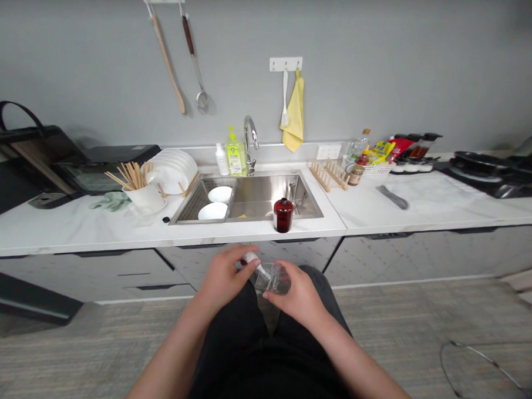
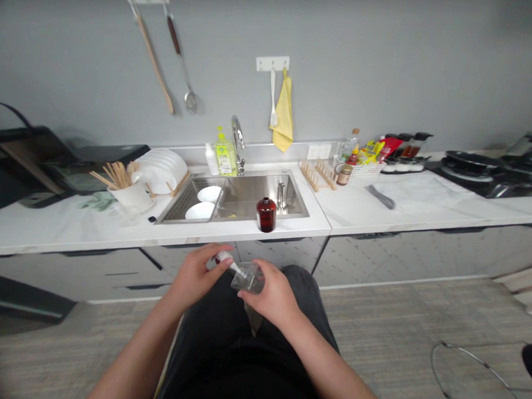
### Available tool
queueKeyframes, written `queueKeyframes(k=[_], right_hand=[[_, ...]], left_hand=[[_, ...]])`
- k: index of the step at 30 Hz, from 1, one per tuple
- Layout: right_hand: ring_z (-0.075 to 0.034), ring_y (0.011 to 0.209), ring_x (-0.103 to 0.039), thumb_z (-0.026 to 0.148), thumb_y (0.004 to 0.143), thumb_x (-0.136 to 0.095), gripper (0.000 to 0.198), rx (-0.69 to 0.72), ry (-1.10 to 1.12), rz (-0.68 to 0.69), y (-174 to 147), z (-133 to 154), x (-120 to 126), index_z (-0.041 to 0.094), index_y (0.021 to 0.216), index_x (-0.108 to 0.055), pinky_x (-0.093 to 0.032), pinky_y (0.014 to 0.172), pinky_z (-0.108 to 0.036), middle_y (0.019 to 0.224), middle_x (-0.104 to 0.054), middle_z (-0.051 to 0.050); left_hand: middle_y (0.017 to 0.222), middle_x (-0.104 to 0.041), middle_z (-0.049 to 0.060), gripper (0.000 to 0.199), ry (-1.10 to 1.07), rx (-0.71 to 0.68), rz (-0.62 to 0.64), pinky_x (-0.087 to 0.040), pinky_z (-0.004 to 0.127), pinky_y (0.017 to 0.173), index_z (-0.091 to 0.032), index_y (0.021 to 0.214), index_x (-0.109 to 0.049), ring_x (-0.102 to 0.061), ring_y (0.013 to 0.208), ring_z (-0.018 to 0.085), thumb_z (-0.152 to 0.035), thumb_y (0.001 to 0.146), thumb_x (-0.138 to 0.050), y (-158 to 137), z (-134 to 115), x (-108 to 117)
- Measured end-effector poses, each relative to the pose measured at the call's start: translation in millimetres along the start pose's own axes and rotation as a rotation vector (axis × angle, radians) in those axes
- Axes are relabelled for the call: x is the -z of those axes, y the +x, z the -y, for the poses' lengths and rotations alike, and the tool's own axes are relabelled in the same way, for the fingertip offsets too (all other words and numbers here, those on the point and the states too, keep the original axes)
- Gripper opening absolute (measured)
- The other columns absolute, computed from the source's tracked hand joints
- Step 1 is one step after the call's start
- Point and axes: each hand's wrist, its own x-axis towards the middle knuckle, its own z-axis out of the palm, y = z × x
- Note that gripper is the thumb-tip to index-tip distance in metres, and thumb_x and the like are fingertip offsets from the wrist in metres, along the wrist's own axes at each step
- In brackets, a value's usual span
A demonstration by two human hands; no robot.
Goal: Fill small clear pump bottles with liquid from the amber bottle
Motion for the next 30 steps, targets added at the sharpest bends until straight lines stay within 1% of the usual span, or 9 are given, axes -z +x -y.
queueKeyframes(k=[5,9,12,16,19,22,24,28,30], right_hand=[[-0.033,0.119,-0.084,0.025,0.075,-0.101,0.078,-0.004,0.01,-0.004,-2.5,-4.5,1.6,0.025,0.147,-0.072,-0.071,0.105,-0.05,0.137,-0.083,-0.012],[-0.032,0.117,-0.084,0.024,0.074,-0.101,0.078,-0.008,0.007,-0.007,-1.6,-7.0,1.4,0.025,0.147,-0.072,-0.071,0.103,-0.049,0.136,-0.083,-0.012],[-0.033,0.118,-0.084,0.024,0.074,-0.102,0.079,-0.017,-0.012,-0.01,0.5,-8.9,1.5,0.024,0.147,-0.073,-0.071,0.103,-0.05,0.135,-0.084,-0.013],[-0.035,0.121,-0.084,0.024,0.074,-0.102,0.078,-0.026,-0.025,-0.011,3.9,-12.3,1.1,0.025,0.147,-0.073,-0.07,0.108,-0.052,0.136,-0.084,-0.013],[-0.034,0.121,-0.084,0.023,0.074,-0.101,0.077,-0.028,-0.014,-0.005,6.9,-16.0,-0.8,0.025,0.146,-0.073,-0.069,0.11,-0.053,0.137,-0.084,-0.012],[-0.034,0.12,-0.084,0.024,0.074,-0.102,0.077,-0.038,0.006,-0.004,11.5,-20.7,-3.6,0.025,0.145,-0.073,-0.069,0.109,-0.053,0.137,-0.084,-0.013],[-0.034,0.12,-0.084,0.024,0.074,-0.102,0.078,-0.039,0.03,0.004,16.0,-23.3,-5.5,0.026,0.146,-0.073,-0.07,0.107,-0.053,0.138,-0.084,-0.013],[-0.034,0.121,-0.084,0.027,0.073,-0.104,0.081,-0.028,0.067,0.037,27.5,-25.5,-9.7,0.027,0.147,-0.073,-0.071,0.106,-0.051,0.14,-0.084,-0.013],[-0.034,0.119,-0.085,0.027,0.073,-0.104,0.081,-0.033,0.064,0.046,33.4,-26.3,-11.8,0.026,0.148,-0.073,-0.071,0.106,-0.052,0.141,-0.084,-0.013]], left_hand=[[0.103,-0.09,0.007,0.034,0.015,0.115,-0.084,-0.063,0.038,0.084,-0.024,0.119,-0.091,-0.08,0.084,0.025,-0.049,0.098,-0.081,-0.4,1.3,-6.8],[0.102,-0.089,0.007,0.032,0.06,0.13,-0.06,-0.062,0.038,0.085,-0.025,0.113,-0.09,-0.08,0.085,0.025,-0.05,0.098,-0.078,1.2,-0.1,-10.5],[0.099,-0.088,0.006,0.03,0.072,0.146,-0.066,-0.061,0.037,0.083,-0.025,0.11,-0.089,-0.079,0.085,0.025,-0.05,0.098,-0.078,3.2,-0.1,-12.6],[0.091,-0.085,0.005,0.028,0.041,0.182,-0.035,-0.056,0.034,0.077,-0.024,0.103,-0.086,-0.075,0.079,0.023,-0.05,0.096,-0.077,3.4,2.7,-13.1],[0.087,-0.083,0.004,0.029,0.028,0.204,-0.068,-0.053,0.033,0.074,-0.023,0.101,-0.085,-0.071,0.076,0.022,-0.051,0.097,-0.076,1.7,9.9,-9.3],[0.086,-0.08,0.004,0.03,-0.025,0.22,-0.09,-0.053,0.033,0.074,-0.023,0.1,-0.083,-0.07,0.076,0.022,-0.052,0.098,-0.075,-0.9,21.1,-3.2],[0.085,-0.079,0.004,0.029,-0.063,0.241,-0.071,-0.053,0.032,0.074,-0.023,0.1,-0.082,-0.07,0.076,0.022,-0.051,0.096,-0.078,-2.5,27.6,0.6],[0.086,-0.079,0.003,0.028,-0.095,0.272,0.022,-0.052,0.032,0.075,-0.022,0.1,-0.081,-0.071,0.079,0.022,-0.049,0.091,-0.083,-3.3,35.4,7.1],[0.088,-0.079,0.003,0.029,-0.108,0.284,0.019,-0.052,0.032,0.076,-0.022,0.101,-0.081,-0.071,0.081,0.022,-0.049,0.092,-0.085,-2.2,40.9,12.6]])
